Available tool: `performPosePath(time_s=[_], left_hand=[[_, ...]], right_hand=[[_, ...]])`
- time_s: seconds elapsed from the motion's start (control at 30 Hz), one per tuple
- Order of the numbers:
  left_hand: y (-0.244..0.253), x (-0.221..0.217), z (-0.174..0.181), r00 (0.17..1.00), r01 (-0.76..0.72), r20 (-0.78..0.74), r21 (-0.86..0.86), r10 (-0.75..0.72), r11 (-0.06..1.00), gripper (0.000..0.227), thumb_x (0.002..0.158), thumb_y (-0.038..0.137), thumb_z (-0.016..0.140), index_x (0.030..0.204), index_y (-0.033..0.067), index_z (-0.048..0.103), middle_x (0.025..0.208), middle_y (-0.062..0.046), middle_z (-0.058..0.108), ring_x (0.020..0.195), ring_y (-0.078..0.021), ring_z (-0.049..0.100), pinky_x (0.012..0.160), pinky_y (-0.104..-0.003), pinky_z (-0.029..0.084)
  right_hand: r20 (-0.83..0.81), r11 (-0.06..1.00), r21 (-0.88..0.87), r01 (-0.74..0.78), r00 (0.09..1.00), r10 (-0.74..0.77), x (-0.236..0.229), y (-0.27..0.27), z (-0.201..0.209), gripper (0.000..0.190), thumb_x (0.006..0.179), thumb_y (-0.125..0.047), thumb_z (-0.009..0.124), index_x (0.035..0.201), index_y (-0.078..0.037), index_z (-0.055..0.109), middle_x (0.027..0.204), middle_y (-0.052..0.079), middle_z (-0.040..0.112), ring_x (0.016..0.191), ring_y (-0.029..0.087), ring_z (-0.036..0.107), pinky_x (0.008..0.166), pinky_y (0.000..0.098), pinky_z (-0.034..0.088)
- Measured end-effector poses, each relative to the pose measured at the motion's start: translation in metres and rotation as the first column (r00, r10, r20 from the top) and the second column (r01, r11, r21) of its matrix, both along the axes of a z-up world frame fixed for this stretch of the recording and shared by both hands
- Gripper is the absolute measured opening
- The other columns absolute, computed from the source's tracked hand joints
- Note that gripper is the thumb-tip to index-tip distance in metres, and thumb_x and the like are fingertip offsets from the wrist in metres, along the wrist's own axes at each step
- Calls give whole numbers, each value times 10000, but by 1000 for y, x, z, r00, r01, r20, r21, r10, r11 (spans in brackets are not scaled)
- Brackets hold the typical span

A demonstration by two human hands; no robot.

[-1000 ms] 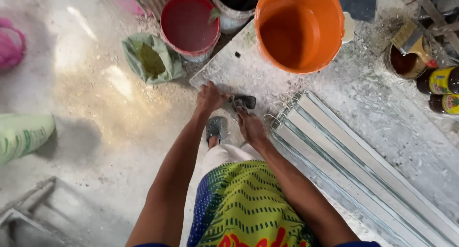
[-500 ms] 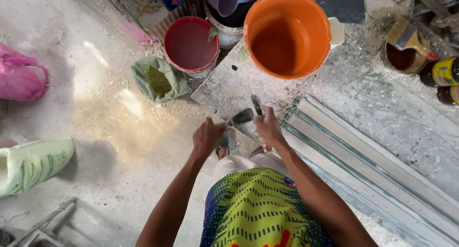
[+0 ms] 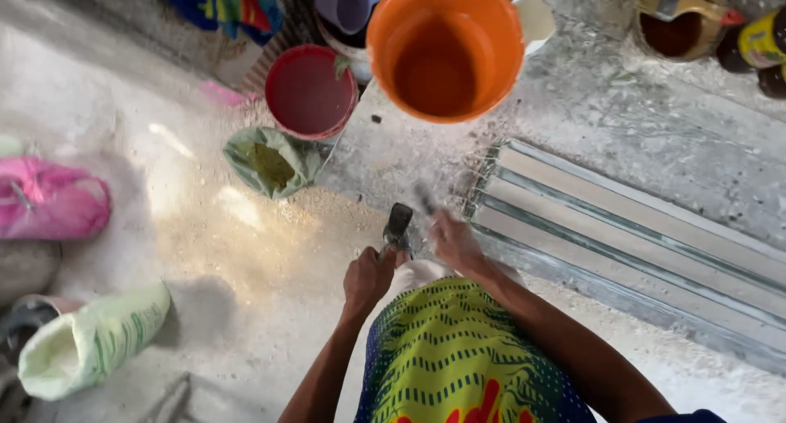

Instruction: The person picks up a sanding block and smooths the surface of a long, slatted wooden frame. They work along the length of the frame, sanding the edges and flat surfaces while holding the frame steady with their other hand.

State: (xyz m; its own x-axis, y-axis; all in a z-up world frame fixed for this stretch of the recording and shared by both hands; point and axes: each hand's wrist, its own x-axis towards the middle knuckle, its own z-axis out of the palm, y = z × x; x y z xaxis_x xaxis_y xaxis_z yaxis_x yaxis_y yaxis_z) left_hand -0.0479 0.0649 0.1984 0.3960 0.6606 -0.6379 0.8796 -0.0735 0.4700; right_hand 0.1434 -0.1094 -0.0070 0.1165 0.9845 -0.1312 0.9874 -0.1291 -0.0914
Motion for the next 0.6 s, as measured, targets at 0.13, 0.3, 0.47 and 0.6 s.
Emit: performPosePath(time_s=[0.13,0.3,0.47,0.6], left_hand=[[-5,17,-13,997,60,48,83,-64,995,528,909,553,580,899,29,646,881,-298,715,896,-515,676,783,-594,521],[-10,56,-19,938,11,339,168,-68,986,395,972,405,630,979,30,504,724,-231,672,718,-468,660,639,-536,502],[-43,115,-20,865,102,483,102,-139,990,351,977,312,637,1028,22,446,675,-175,613,587,-350,615,577,-475,483],[-76,177,-7,857,220,470,37,-211,975,340,971,270,597,1148,18,452,687,-159,602,574,-299,597,574,-456,469]], right_hand=[[-730,759,-567,320,231,-643,22,45,176,484,1061,-245,462,1540,-173,450,1405,-50,-52,640,133,737,490,275,577],[-767,542,-509,668,-66,-639,74,17,226,561,1035,-228,629,1552,-161,420,939,150,640,819,124,624,614,286,474],[-875,467,-3,884,224,-430,109,-57,188,476,974,-145,663,1419,-68,513,982,35,675,849,108,639,694,267,536],[-935,349,-347,870,-293,-199,143,-95,230,476,973,-164,603,1441,-158,522,789,-13,574,651,62,574,553,252,524]])
